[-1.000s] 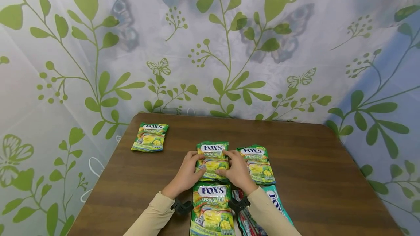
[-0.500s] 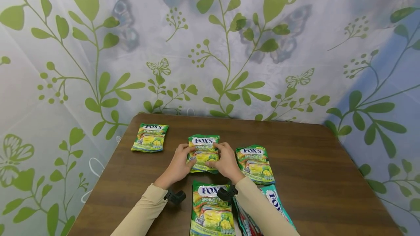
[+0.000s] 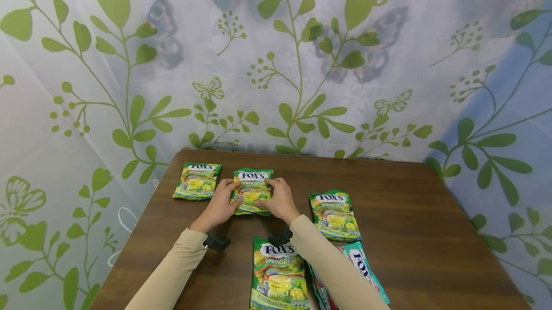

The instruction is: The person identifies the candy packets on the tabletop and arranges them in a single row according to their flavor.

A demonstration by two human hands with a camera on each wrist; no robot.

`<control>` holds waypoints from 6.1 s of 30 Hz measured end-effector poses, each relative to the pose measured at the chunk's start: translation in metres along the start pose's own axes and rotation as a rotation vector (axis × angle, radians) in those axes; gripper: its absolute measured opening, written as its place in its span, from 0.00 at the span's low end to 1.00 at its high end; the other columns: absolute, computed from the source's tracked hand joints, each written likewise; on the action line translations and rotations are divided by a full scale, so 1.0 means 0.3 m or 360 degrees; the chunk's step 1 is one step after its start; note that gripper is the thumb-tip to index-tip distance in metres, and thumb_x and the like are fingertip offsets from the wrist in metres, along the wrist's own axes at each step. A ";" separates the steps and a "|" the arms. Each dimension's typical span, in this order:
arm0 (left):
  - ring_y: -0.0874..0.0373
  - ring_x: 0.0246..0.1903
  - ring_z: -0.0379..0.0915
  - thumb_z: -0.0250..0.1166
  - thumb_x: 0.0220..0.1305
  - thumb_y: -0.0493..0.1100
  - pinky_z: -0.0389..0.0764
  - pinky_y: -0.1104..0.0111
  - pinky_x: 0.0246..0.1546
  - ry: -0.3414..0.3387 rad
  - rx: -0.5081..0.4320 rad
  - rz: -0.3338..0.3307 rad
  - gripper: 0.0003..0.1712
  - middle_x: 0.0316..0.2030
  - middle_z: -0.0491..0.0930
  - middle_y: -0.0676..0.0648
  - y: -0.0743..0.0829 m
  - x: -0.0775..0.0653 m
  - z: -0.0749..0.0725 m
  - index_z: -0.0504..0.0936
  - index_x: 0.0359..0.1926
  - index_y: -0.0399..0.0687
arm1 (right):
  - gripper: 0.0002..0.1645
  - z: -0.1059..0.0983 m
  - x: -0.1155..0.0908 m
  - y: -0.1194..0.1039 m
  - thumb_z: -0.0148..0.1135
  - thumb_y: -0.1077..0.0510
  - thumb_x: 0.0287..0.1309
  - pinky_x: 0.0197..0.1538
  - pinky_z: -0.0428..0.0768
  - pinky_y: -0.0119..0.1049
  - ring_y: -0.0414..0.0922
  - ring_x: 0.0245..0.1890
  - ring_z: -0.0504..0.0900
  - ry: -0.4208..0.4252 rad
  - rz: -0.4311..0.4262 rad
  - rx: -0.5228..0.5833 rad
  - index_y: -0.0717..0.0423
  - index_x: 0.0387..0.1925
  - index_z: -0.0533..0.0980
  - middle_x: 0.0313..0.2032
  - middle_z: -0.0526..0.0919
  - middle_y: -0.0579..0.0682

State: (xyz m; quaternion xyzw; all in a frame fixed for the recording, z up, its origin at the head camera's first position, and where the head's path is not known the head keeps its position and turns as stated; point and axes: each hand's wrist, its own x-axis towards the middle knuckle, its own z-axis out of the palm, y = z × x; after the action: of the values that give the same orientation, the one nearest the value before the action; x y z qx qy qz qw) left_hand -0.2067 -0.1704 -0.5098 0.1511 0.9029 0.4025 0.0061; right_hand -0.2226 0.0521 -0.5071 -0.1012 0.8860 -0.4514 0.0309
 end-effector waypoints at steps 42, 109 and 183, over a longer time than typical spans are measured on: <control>0.24 0.80 0.46 0.56 0.82 0.28 0.63 0.34 0.73 0.0073 0.0140 -0.0240 0.30 0.79 0.53 0.22 -0.078 0.091 -0.010 0.66 0.80 0.27 | 0.48 0.079 0.136 -0.039 0.84 0.54 0.61 0.70 0.75 0.59 0.65 0.65 0.74 -0.0116 0.0004 -0.0124 0.68 0.76 0.72 0.63 0.75 0.68; 0.37 0.66 0.75 0.73 0.77 0.49 0.79 0.38 0.60 0.0028 -0.0211 0.0116 0.41 0.69 0.76 0.36 0.336 -0.291 0.228 0.66 0.82 0.46 | 0.43 -0.265 -0.478 0.060 0.90 0.58 0.51 0.40 0.89 0.37 0.55 0.43 0.90 0.0154 0.0091 0.0127 0.52 0.69 0.82 0.57 0.86 0.60; 0.52 0.48 0.64 0.69 0.78 0.45 0.74 0.59 0.47 -0.0371 -0.0284 0.0016 0.35 0.55 0.65 0.42 0.465 0.031 0.548 0.69 0.78 0.38 | 0.42 -0.593 -0.395 0.399 0.81 0.45 0.66 0.53 0.87 0.58 0.68 0.59 0.83 0.0036 0.0415 -0.0092 0.60 0.73 0.78 0.67 0.78 0.72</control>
State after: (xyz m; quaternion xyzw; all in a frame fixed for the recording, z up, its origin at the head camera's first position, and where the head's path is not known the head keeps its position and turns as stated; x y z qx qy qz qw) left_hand -0.1563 0.0393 -0.5183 0.2003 0.8559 0.4609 0.1223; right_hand -0.1507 0.2864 -0.5028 0.0192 0.9046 -0.4190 0.0765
